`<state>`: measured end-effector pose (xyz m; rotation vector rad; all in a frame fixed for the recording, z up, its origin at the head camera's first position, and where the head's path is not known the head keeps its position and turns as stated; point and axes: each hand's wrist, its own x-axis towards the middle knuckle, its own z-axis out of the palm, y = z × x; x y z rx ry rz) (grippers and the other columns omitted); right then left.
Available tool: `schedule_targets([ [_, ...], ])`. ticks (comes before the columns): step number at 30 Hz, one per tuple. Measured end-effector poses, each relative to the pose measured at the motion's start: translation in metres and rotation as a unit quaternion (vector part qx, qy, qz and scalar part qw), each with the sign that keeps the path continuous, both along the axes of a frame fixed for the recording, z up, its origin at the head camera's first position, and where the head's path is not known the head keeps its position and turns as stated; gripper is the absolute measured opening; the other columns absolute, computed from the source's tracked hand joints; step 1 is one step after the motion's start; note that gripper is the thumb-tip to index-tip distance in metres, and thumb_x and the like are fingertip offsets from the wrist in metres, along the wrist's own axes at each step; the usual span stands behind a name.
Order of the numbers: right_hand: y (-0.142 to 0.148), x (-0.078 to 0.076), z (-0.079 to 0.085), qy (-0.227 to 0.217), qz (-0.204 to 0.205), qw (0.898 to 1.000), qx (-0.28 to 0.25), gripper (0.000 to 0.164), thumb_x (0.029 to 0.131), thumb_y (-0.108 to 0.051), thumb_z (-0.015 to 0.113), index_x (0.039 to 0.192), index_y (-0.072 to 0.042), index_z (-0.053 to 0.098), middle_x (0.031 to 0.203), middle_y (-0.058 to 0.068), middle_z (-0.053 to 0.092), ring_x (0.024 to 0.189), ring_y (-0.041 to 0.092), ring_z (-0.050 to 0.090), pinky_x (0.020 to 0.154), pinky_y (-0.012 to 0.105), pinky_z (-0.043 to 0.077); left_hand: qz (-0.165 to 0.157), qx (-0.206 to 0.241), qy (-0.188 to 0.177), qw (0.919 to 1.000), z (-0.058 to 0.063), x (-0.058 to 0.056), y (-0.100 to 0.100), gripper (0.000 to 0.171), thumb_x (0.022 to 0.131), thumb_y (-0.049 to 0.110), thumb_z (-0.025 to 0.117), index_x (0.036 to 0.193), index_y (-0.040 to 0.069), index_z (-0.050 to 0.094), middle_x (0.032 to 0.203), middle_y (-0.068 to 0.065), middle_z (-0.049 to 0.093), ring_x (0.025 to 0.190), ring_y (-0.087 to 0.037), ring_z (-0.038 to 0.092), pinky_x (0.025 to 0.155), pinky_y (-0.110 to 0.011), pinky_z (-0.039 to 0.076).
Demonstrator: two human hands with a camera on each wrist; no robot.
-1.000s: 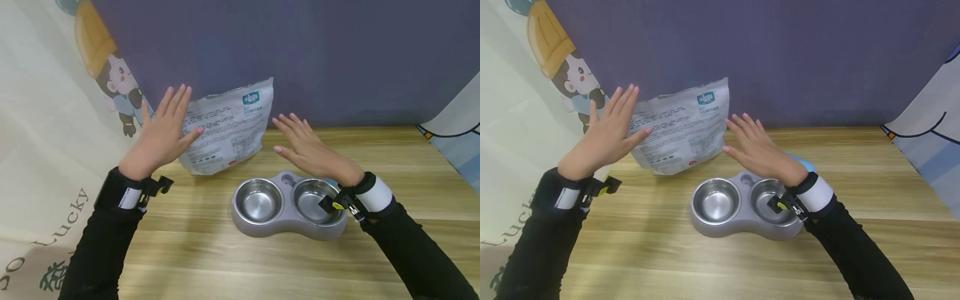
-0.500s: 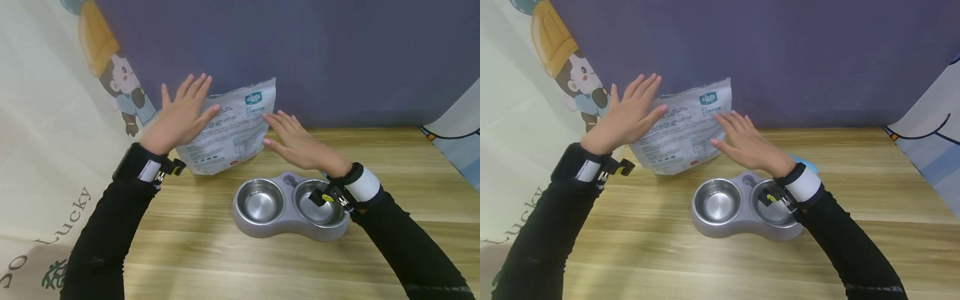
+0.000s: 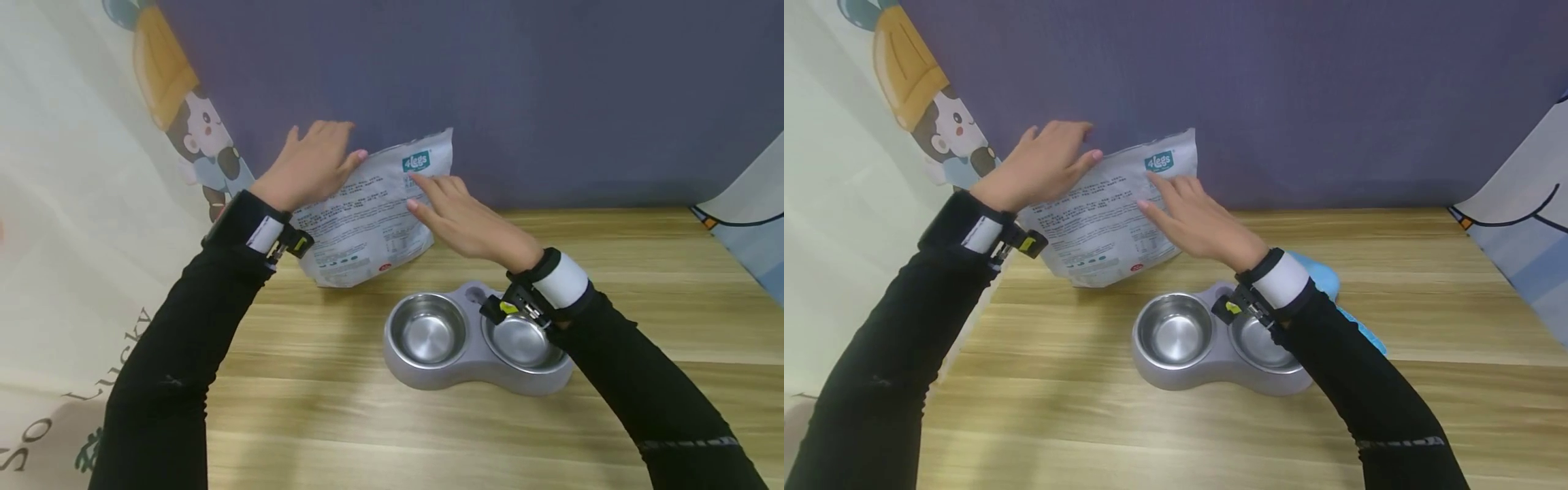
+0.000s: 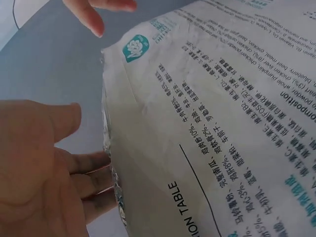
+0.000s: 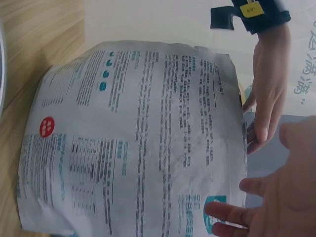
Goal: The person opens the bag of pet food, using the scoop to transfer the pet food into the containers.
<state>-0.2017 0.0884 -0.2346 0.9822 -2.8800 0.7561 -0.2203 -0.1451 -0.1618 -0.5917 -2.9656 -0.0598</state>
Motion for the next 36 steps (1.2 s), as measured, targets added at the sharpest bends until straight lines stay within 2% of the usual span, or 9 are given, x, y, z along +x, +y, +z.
schedule_targets([
  [2,-0.006,-0.001,0.003,-0.002,-0.009,1.0,-0.007,0.063,0.102,-0.049,0.024,0.153,-0.012,0.018,0.151,0.018,0.026,0.137,0.034,0.019,0.107,0.054,0.027,-0.002,0.004,-0.012,0.9999,0.002,-0.002,0.001,0.054,0.104,0.038,0.031,0.141,0.0,0.036,0.131,-0.021,0.049,0.121,-0.034,0.045,0.102,-0.054,0.032],
  [4,-0.011,-0.003,0.005,-0.005,-0.018,1.0,-0.015,0.063,0.102,-0.049,0.023,0.151,-0.01,0.023,0.15,0.017,0.03,0.136,0.033,0.021,0.107,0.053,0.029,-0.007,0.003,-0.023,0.9997,0.003,-0.004,0.001,0.047,0.104,0.036,0.033,0.131,-0.001,0.046,0.111,-0.018,0.057,0.099,-0.031,0.054,0.085,-0.045,0.043],
  [6,-0.016,-0.005,0.007,-0.012,-0.023,0.999,-0.023,0.063,0.102,-0.049,0.021,0.15,-0.008,0.025,0.15,0.015,0.031,0.137,0.032,0.022,0.107,0.052,0.029,-0.017,0.001,-0.03,0.9994,0.005,-0.005,0.001,0.042,0.104,0.032,0.035,0.121,0.0,0.054,0.095,-0.014,0.058,0.082,-0.026,0.054,0.071,-0.039,0.044],
  [8,-0.02,-0.008,0.009,-0.021,-0.027,0.999,-0.036,0.064,0.102,-0.05,0.019,0.149,-0.008,0.027,0.149,0.014,0.034,0.137,0.033,0.024,0.107,0.052,0.029,-0.028,0.0,-0.033,0.9991,0.006,-0.008,0.001,0.039,0.104,0.029,0.037,0.116,0.0,0.059,0.092,-0.014,0.06,0.078,-0.025,0.056,0.067,-0.036,0.044],
  [15,-0.03,-0.02,0.015,-0.101,-0.048,0.987,-0.115,0.058,0.103,-0.048,0.018,0.137,-0.006,0.04,0.103,0.017,0.058,0.094,0.031,0.056,0.078,0.04,0.045,-0.05,0.018,-0.043,0.9976,0.011,-0.016,0.003,0.034,0.104,0.022,0.04,0.115,0.003,0.066,0.094,-0.012,0.065,0.075,-0.023,0.059,0.065,-0.034,0.044],
  [20,-0.043,-0.032,0.018,-0.168,-0.07,0.969,-0.17,0.053,0.103,-0.045,0.025,0.126,-0.006,0.053,0.089,0.014,0.063,0.088,0.034,0.061,0.076,0.041,0.048,-0.05,0.008,-0.031,0.9982,0.011,-0.021,0.005,0.033,0.103,0.021,0.042,0.111,0.003,0.068,0.091,-0.012,0.066,0.071,-0.023,0.056,0.061,-0.032,0.04],
  [27,-0.06,-0.042,0.023,-0.266,-0.094,0.925,-0.253,0.052,0.101,-0.049,0.033,0.108,-0.005,0.06,0.079,0.01,0.063,0.071,0.028,0.064,0.076,0.047,0.053,-0.046,-0.008,-0.009,0.9989,0.008,-0.022,0.01,0.031,0.102,0.022,0.045,0.102,0.002,0.069,0.085,-0.011,0.064,0.071,-0.023,0.057,0.062,-0.033,0.042],
  [32,-0.061,-0.044,0.025,-0.301,-0.119,0.9,-0.291,0.051,0.1,-0.049,0.038,0.1,-0.003,0.061,0.075,0.006,0.062,0.062,0.02,0.063,0.076,0.045,0.053,-0.052,-0.031,0.016,0.998,0.007,-0.021,0.014,0.032,0.102,0.023,0.045,0.094,0.002,0.069,0.078,-0.01,0.062,0.068,-0.024,0.055,0.064,-0.034,0.038],
  [36,-0.061,-0.044,0.026,-0.314,-0.121,0.891,-0.303,0.05,0.099,-0.048,0.042,0.1,-0.002,0.062,0.075,0.006,0.061,0.061,0.019,0.063,0.077,0.044,0.054,-0.049,-0.046,0.022,0.9975,0.006,-0.02,0.015,0.032,0.102,0.022,0.045,0.092,0.002,0.068,0.075,-0.009,0.059,0.068,-0.024,0.053,0.065,-0.034,0.035],
])
